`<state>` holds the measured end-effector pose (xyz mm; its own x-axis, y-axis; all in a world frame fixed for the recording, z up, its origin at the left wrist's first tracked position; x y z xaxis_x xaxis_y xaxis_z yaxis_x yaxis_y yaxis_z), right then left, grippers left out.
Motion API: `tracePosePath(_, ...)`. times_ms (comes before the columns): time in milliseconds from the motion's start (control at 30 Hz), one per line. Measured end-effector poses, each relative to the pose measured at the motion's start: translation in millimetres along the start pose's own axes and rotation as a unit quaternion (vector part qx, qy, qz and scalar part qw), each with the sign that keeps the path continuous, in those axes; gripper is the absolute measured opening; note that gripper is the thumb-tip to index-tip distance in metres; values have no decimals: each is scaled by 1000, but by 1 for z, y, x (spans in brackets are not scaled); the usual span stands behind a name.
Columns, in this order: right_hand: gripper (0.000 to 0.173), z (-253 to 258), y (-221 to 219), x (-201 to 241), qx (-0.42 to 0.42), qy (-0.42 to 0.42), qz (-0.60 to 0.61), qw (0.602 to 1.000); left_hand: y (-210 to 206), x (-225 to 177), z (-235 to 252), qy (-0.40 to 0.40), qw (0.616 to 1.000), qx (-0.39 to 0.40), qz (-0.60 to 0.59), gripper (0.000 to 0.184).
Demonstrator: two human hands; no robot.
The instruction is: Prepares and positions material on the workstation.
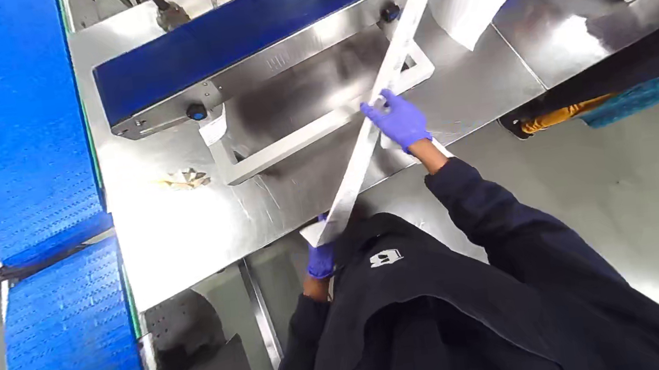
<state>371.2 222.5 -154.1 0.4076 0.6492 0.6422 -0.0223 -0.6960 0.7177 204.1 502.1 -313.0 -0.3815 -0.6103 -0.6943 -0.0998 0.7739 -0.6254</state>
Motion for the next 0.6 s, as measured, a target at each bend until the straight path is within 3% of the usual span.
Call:
tracePosePath(100,65,25,-31,23,38,60,-81,994,21,4,-20,92,994,-55,33,23)
tracePosePath(167,58,34,-33,33,50,60,-119,990,32,-17,-29,162,952,-118,229,23)
tracePosePath(233,50,37,-31,33,53,64,-141,986,42,-56,-20,232,831,-129,488,33)
tracePosePath(300,46,35,-33,25,50,77,-166,982,42,-102,-9,232,700,-151,658,49)
tracePosePath(333,48,31,-34,20,49,90,-170,980,29,-123,-3,197,678,-168,688,54)
tracePosePath(367,54,29,-36,15,48,99,-176,978,10,-141,6,144,687,-177,690,55)
tracePosePath(467,66,28,-41,4,51,116,-169,978,-67,-153,49,32,770,-125,625,52)
tracePosePath(533,69,26,-40,-2,57,132,-150,978,-115,-135,82,50,796,-41,602,70)
tracePosePath(600,69,22,-35,-7,59,157,-136,976,-148,-106,112,53,812,-10,581,80)
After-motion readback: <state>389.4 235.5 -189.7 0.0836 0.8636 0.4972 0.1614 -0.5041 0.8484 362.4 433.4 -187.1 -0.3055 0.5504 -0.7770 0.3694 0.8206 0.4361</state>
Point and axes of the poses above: each hand's wrist, its own z-axis towards the middle knuckle, its own y-axis out of the back of the hand, x = y × z, the point moved 3 cm from there along z, towards the middle knuckle
